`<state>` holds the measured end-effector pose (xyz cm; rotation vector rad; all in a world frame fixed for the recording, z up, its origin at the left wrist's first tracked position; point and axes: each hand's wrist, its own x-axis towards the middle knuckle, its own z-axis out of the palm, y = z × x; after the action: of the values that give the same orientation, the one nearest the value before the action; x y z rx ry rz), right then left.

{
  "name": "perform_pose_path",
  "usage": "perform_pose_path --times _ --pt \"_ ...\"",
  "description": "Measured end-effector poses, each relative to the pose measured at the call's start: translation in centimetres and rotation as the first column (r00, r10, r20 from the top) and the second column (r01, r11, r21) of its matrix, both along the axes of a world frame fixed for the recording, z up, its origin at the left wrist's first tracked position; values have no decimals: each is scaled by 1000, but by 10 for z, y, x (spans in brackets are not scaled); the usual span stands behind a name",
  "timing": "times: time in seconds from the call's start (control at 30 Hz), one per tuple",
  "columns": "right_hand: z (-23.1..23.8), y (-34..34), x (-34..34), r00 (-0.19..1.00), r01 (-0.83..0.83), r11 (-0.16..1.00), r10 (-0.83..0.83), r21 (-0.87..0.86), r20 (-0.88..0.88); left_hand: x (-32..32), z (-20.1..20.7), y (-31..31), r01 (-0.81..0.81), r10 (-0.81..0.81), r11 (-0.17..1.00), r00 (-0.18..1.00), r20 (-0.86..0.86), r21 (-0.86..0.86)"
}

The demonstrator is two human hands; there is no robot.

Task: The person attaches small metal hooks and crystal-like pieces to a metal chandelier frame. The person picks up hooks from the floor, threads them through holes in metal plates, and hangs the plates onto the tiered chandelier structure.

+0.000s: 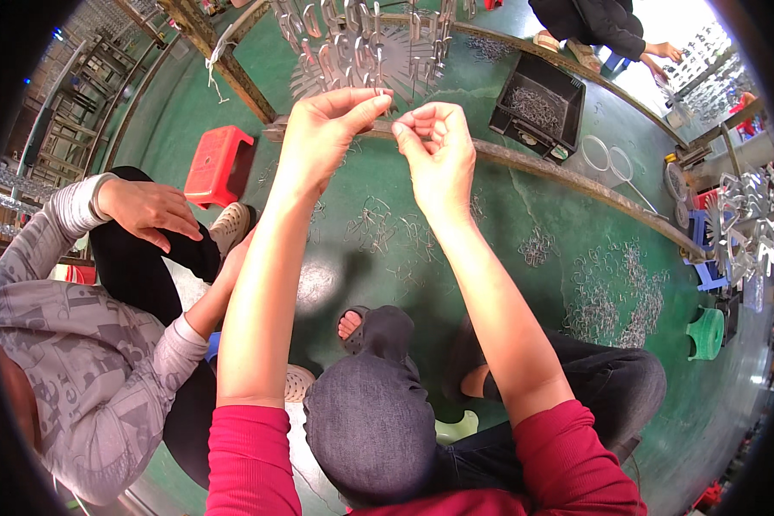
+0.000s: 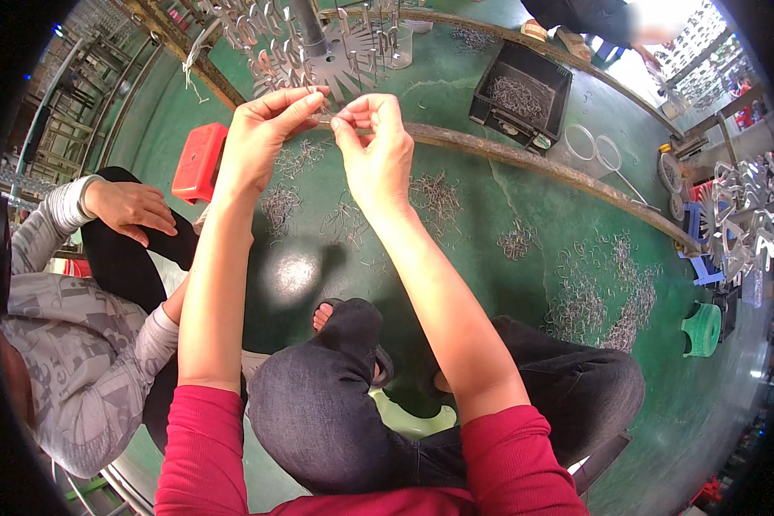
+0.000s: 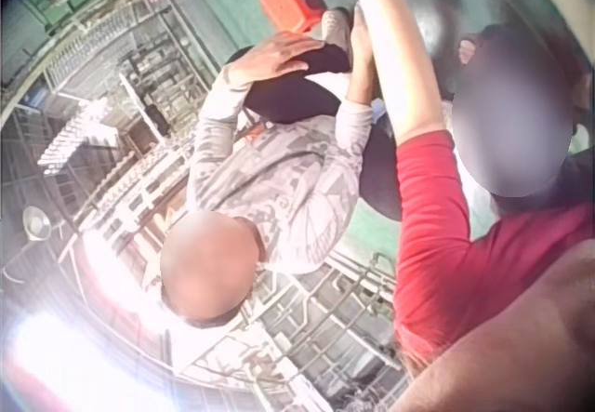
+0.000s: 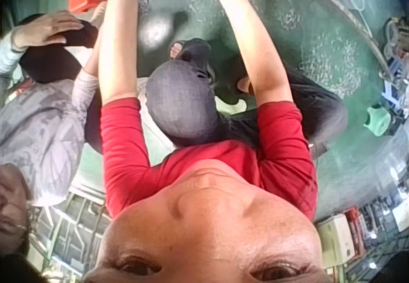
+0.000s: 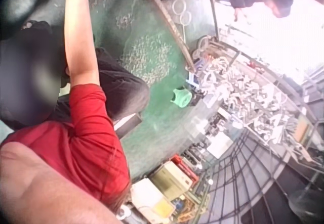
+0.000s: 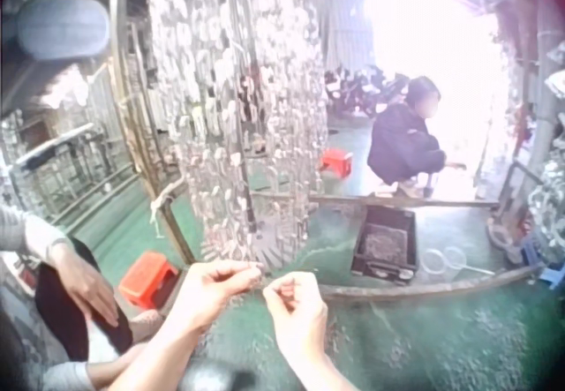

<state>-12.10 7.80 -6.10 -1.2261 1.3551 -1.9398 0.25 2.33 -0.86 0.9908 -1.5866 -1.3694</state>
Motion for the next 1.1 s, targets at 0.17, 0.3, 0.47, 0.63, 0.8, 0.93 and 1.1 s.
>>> perform_pose_path --times 0.17,0.3,0.47,0.63,0.8,0.93,1.1 --pt "-3 -3 -1 998 -21 999 22 27 -57 -7 -5 1 -32 28 998 998 -62 -62" --pt "-1 -9 -8 993 -70 995 77 75 -91 -12 -10 2 -80 74 992 995 -61 -94" --pt "6 -15 -14 963 -116 992 101 44 249 -17 -17 -1 -143 132 977 988 -80 -160" --pt "3 -10 -11 997 -9 999 7 32 79 -19 -13 -2 -153 154 979 988 -5 -133" --pt "6 -14 -16 966 -134 989 116 62 233 -22 -16 -5 -128 124 980 992 -35 -150" --pt "5 -15 -22 948 -247 965 221 92 229 -23 -16 -5 -124 117 979 992 -53 -162" --pt "3 -20 -28 974 -227 961 221 160 52 -19 -18 -2 -115 116 977 993 -2 -181"
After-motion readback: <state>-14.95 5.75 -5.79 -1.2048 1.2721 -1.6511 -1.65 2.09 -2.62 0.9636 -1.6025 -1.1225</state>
